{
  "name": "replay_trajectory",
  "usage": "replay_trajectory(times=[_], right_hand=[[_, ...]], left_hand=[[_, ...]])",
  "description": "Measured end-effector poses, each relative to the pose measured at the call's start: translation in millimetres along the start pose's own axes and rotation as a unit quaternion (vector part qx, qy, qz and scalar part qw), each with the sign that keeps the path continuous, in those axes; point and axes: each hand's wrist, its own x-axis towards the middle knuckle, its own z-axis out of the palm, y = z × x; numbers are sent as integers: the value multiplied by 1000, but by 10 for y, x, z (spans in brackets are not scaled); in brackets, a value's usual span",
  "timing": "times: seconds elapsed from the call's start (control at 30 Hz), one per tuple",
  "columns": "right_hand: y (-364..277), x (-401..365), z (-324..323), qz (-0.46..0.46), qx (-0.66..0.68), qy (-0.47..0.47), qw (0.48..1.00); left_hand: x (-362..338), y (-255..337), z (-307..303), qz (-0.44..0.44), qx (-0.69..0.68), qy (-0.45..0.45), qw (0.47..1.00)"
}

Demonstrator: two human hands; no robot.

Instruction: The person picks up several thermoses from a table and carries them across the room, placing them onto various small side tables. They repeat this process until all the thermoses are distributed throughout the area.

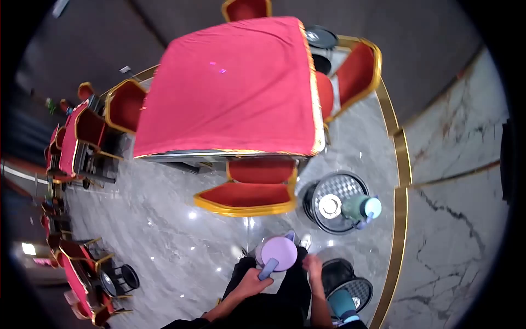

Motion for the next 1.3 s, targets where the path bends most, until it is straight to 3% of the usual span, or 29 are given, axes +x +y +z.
replay_trajectory(times=[0.03, 0.1, 0.13, 0.17, 0.23, 0.37, 0.43, 0.5, 0.57, 0.6, 0.7, 0.87, 1.1, 1.2, 1.3], right_hand=[[-82, -463, 393, 22, 8, 14, 1000], [-249, -1298, 1054, -236, -64, 8, 970], [-395, -1732, 1406, -256, -60, 4, 965], [-577, -2158, 1769, -272, -58, 1, 961], [-757, -2830, 2391, -253, -89, -110, 957], [-813, -3398, 3747, -514, -232, -273, 779], [-950, -3617, 4421, -542, -307, -332, 709], [-870, -3674, 5051, -478, -307, -443, 693], [-731, -3677, 5731, -406, -273, -539, 685], [-797, -3876, 6102, -431, -262, -553, 663], [-537, -4006, 7019, -425, -262, -558, 663], [-368, -4219, 8695, -398, -311, -588, 632], [-56, -4558, 10913, -298, -252, -681, 619], [-46, -4586, 11827, -363, -239, -677, 593], [-151, -4524, 12679, -360, -295, -649, 602]], left_hand=[[-182, -71, -235, 14, -15, -12, 1000], [-571, -164, -719, 67, -22, 15, 997], [-764, -240, -1013, 121, -68, 3, 990], [-999, -208, -1319, 61, -77, -6, 995], [-1354, -543, -1768, 67, -188, 16, 980], [-2017, -621, -2720, 76, -342, 111, 930], [-2216, -763, -3195, 116, -302, 161, 933], [-2388, -793, -3694, 159, -218, 231, 935], [-2554, -836, -4232, 146, -180, 249, 940], [-2605, -885, -4494, 146, -169, 262, 939], [-2640, -1024, -5277, 154, -194, 317, 916], [-2616, -1387, -6697, 39, -273, 355, 893], [-2747, -1498, -8681, 36, -209, 449, 868], [-2643, -1538, -9558, 16, -183, 466, 865], [-2401, -1522, -10482, 51, -145, 470, 869]])
